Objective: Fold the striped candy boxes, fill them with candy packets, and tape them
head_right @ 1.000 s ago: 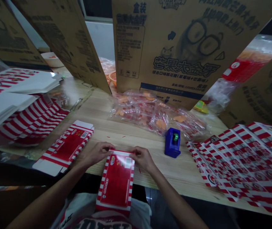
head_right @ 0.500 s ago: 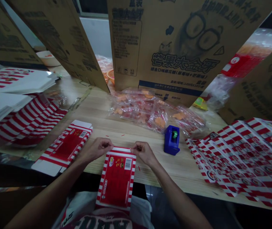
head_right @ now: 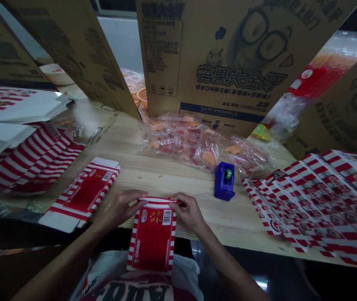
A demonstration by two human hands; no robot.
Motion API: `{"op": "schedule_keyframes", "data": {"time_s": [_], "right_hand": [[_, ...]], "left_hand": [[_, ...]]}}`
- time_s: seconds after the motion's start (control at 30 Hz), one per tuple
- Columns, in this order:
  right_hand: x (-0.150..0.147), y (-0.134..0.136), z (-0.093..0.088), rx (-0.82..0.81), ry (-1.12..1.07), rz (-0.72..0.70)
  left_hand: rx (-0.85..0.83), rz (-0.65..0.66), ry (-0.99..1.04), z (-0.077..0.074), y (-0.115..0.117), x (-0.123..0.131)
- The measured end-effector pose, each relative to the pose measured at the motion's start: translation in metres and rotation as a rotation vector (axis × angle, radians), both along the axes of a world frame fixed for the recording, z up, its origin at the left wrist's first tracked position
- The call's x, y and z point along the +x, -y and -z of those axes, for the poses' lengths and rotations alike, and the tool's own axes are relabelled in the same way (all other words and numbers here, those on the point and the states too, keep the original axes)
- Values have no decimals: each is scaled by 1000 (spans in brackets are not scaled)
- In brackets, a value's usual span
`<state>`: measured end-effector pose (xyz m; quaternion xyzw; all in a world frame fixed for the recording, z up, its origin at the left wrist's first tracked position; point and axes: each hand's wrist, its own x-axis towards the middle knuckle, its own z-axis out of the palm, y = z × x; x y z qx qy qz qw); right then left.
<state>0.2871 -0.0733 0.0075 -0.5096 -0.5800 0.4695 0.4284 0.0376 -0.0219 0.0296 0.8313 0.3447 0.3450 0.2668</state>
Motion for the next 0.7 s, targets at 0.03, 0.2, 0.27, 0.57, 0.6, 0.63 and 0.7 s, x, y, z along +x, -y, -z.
{"op": "schedule_keyframes", "data": {"time_s": [0.03, 0.2, 0.27, 0.57, 0.6, 0.63, 0.7], "right_hand": [[-1, 1, 0, 6, 3, 10], [-10, 5, -3, -4, -18, 65], [-13, 3, -4, 1, -10, 95], [-5, -46, -24, -279, -61, -361], [-5, -49, -25, -271, -43, -377], [-5, -52, -26, -253, -18, -386], [-8, -55, -27, -196, 42, -389]], "left_hand": [[37, -5, 0, 0, 2, 1], [3, -46, -48, -3, 10, 8], [-75, -41, -53, -6, 12, 12], [-225, -9, -8, -10, 12, 9], [-224, -17, -5, -10, 12, 9], [-222, -24, 0, -11, 12, 9], [-213, -36, 7, -11, 13, 9]]}}
